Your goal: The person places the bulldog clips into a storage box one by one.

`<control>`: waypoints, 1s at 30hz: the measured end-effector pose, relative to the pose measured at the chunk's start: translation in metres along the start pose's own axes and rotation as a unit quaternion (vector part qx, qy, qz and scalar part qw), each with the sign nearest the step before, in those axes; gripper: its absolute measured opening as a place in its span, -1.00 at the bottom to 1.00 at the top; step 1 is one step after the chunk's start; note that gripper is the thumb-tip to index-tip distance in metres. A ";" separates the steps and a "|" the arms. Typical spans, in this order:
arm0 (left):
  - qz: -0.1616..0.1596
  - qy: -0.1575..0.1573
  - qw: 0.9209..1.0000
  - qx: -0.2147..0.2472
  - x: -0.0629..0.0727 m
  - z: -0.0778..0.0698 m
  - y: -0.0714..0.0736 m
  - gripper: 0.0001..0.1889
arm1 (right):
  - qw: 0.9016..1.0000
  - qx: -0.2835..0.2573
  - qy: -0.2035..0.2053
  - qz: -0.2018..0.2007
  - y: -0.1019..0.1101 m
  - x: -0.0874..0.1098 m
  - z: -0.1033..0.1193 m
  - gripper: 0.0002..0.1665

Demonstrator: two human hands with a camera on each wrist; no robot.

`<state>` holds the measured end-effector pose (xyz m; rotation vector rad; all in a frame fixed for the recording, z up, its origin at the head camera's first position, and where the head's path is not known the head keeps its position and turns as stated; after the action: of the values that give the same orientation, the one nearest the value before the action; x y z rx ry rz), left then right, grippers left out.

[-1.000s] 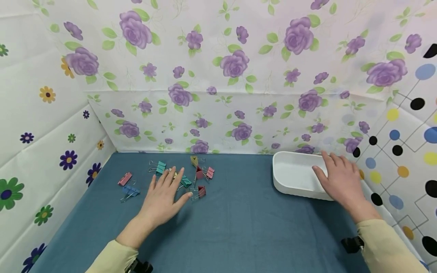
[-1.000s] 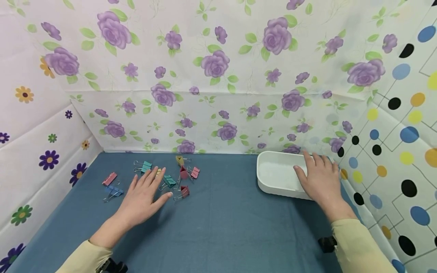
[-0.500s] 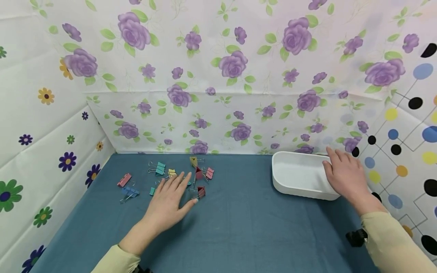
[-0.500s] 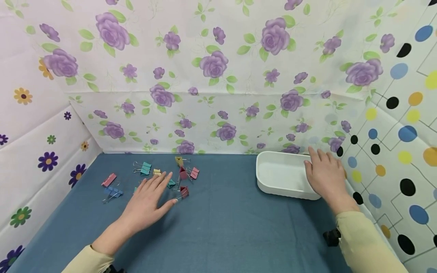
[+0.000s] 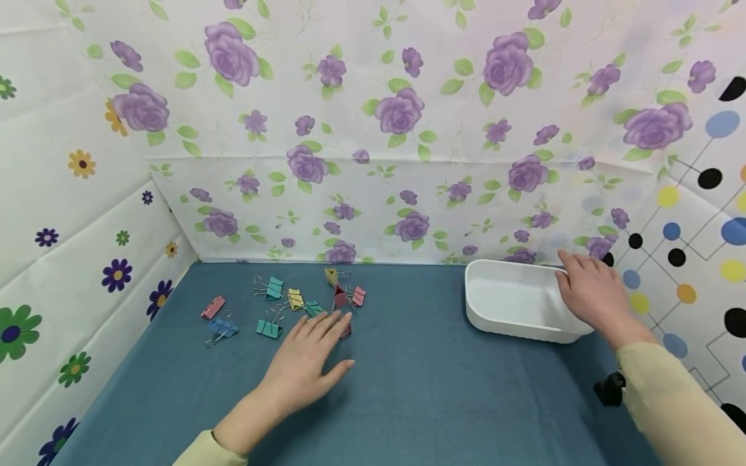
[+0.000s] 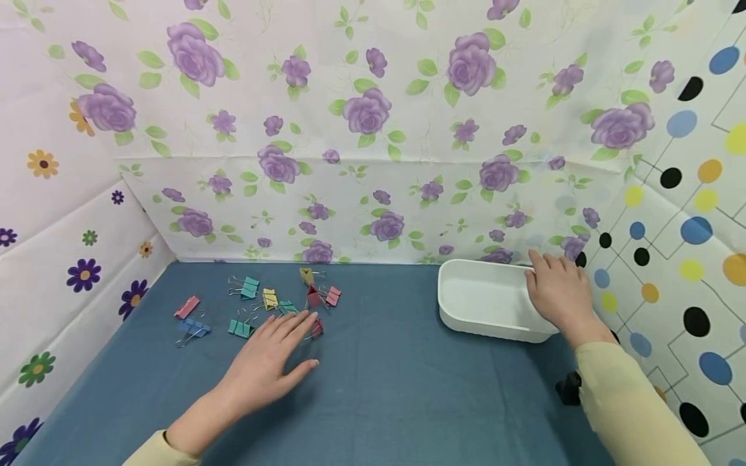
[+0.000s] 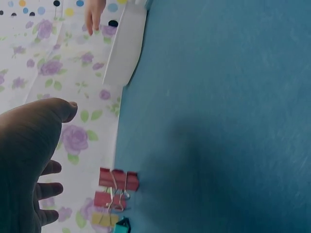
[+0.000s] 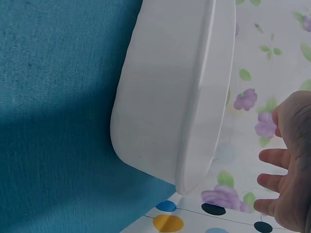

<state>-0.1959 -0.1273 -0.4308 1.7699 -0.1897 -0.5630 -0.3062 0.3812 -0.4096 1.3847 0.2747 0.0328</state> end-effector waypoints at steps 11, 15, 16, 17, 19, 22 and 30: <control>0.029 -0.031 0.999 0.014 0.008 -0.022 -0.012 -0.22 | 0.999 -0.006 -0.014 0.044 -0.002 -0.011 -0.007 -0.31; 0.045 -0.038 0.998 0.017 0.011 -0.028 -0.017 -0.23 | 0.998 -0.018 -0.023 0.058 -0.002 -0.014 -0.011 -0.31; 0.049 -0.040 0.998 0.018 0.011 -0.030 -0.018 -0.23 | 0.997 -0.026 -0.029 0.064 -0.002 -0.015 -0.013 -0.30; 0.052 -0.042 0.998 0.019 0.012 -0.031 -0.019 -0.24 | 0.996 -0.035 -0.035 0.070 -0.002 -0.015 -0.015 -0.29; 0.057 -0.045 0.997 0.021 0.013 -0.034 -0.021 -0.24 | 0.994 -0.055 -0.049 0.085 -0.003 -0.014 -0.020 -0.27; 0.061 -0.049 0.997 0.024 0.014 -0.038 -0.022 -0.26 | 0.989 -0.085 -0.070 0.102 -0.007 -0.010 -0.029 -0.23; 0.060 -0.033 0.997 0.043 0.017 -0.039 -0.025 -0.25 | 0.973 -0.156 -0.098 0.137 -0.018 0.004 -0.049 -0.13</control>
<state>-0.1675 -0.0933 -0.4526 1.8109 -0.3687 -0.5328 -0.3155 0.4258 -0.4353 1.0946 -0.0866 0.1608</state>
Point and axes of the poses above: each hand's wrist, its own x-axis away from the middle knuckle, its own y-axis out of the back of the hand, z = x × y, the point moved 6 cm from there along -x, towards the middle knuckle, and after that the axes turned 5 degrees about y, right-handed, at the moved point
